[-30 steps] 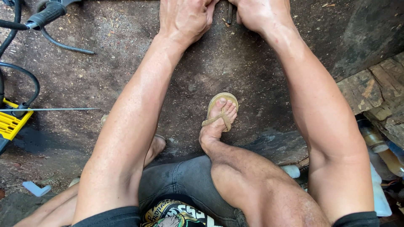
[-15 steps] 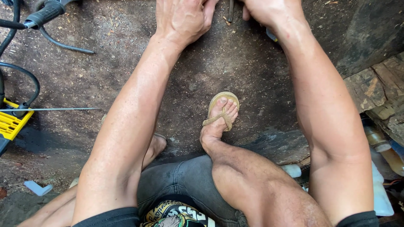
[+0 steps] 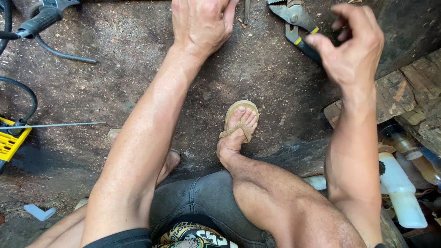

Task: The person is preparing and positioning metal rods and components for welding or assembly on a workshop floor.

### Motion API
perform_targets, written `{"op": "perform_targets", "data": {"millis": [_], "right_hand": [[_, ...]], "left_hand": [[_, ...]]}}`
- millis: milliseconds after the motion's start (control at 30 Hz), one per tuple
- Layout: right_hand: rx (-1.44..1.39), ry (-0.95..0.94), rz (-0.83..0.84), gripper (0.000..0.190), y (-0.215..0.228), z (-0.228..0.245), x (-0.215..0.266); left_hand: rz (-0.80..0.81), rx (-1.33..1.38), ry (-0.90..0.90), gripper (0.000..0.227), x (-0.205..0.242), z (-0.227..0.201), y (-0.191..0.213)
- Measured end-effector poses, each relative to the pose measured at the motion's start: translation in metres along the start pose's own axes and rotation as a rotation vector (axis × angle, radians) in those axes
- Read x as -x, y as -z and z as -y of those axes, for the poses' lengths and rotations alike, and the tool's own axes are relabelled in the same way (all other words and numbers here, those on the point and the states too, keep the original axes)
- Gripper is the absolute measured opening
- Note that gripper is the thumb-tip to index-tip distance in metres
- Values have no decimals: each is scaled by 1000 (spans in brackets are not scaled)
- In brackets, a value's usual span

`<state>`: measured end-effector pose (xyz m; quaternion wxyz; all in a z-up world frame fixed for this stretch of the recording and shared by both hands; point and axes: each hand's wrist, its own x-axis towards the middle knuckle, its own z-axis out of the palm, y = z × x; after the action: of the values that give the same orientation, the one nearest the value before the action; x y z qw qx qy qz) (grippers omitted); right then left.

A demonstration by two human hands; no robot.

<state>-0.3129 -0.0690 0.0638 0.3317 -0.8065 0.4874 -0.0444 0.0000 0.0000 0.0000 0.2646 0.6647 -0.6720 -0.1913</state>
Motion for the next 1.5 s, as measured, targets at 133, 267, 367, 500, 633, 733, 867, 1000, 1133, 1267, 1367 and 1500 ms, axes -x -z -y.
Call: {"op": "perform_targets", "data": {"millis": [133,267,367,500,633,733,867,1000,1133,1267,1367,1500], "right_hand": [[197,71,4,82,-1,-2,30],[237,-16,70,83,-14,-19,57],[222,-62,78,68,-24,-32,69],[168,-29,39,57,-20,-17,55],[72,-61,24,53,-27,-18,51],[24,-54,39,52,-32,-9,47],[46,-101,47,52,-34,-4,44],[111,-19,9,51,-36,2,43],[108,-27,14,54,-38,10,38],[80,-54,6,56,-38,14,37],[83,-62,5,61,-36,18,37],[66,-46,-36,66,-38,22,37]], "left_hand": [[-14,39,257,23,0,-28,-10],[77,75,495,34,-1,-44,-22],[79,82,592,33,-1,-48,-27],[108,97,608,28,-1,-48,-27],[87,107,565,26,-2,-49,-28],[117,137,636,24,-1,-49,-28],[93,130,630,24,-2,-48,-27],[133,148,640,23,1,-46,-31],[121,133,630,24,-1,-47,-29],[122,131,636,25,-1,-46,-28],[131,136,641,26,-1,-46,-29],[139,136,662,27,-2,-46,-27]]}}
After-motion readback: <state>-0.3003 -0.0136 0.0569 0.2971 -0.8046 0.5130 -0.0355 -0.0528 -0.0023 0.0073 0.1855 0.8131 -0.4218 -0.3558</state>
